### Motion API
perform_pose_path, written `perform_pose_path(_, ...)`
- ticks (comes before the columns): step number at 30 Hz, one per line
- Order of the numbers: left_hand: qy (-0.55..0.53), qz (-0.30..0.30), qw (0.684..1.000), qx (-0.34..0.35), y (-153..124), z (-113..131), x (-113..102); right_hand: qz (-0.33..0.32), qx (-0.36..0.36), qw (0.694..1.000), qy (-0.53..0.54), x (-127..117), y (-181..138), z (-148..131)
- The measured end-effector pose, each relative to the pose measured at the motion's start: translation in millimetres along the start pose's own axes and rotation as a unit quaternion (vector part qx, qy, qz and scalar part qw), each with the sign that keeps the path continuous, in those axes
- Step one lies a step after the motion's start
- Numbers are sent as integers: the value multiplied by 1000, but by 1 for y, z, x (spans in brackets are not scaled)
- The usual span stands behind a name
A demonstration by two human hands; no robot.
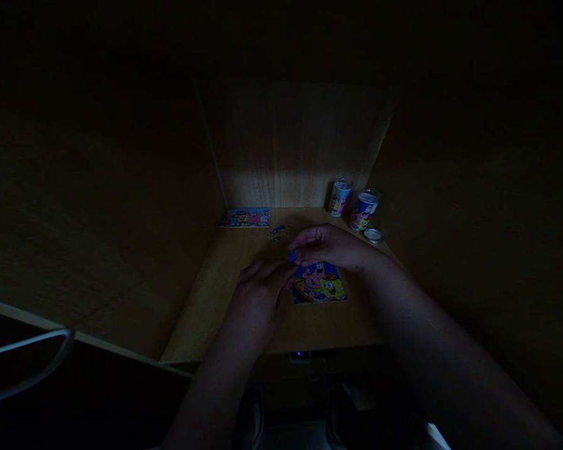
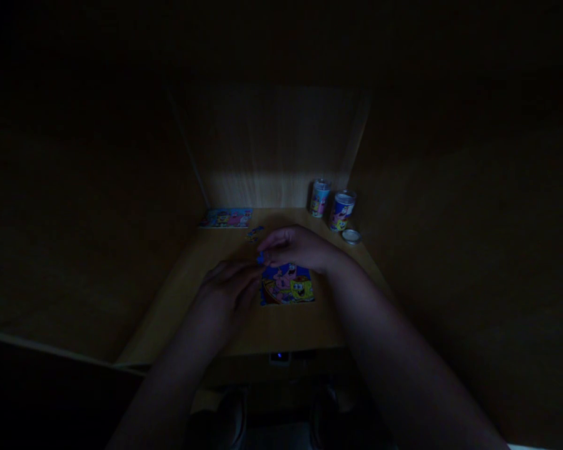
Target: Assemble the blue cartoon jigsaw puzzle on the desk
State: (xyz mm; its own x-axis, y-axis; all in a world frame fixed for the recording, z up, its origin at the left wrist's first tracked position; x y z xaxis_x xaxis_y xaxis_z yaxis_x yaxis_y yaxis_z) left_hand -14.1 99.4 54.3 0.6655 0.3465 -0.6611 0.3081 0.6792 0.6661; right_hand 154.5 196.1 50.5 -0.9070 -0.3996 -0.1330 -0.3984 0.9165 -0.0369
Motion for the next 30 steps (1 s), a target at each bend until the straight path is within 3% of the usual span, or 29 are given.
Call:
perform_pose_path(13, 28, 4, 999, -24, 2, -3, -1, -34, 35, 999, 21, 4, -1, 8)
perform_pose_path(24, 43, -10, 998, -42, 0, -9, 4, -55, 6, 998, -15, 10, 0, 7)
perform_pose_path(30, 74, 11, 990, -121, -3, -26, -12, 1, -9, 998, -60, 3, 5, 11)
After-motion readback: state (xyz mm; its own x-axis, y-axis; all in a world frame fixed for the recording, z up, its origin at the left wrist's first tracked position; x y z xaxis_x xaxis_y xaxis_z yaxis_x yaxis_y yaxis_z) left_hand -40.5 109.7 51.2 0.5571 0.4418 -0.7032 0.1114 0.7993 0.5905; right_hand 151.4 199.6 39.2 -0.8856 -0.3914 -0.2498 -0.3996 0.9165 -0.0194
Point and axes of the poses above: each hand's wrist, its own y-axis towards the middle knuckle, its own x-axis out of the palm, z = x × y, the point moved 6 cm from there along y, towards the middle knuckle, and after that the axes turned 10 degrees about z, right-handed, at the moved point
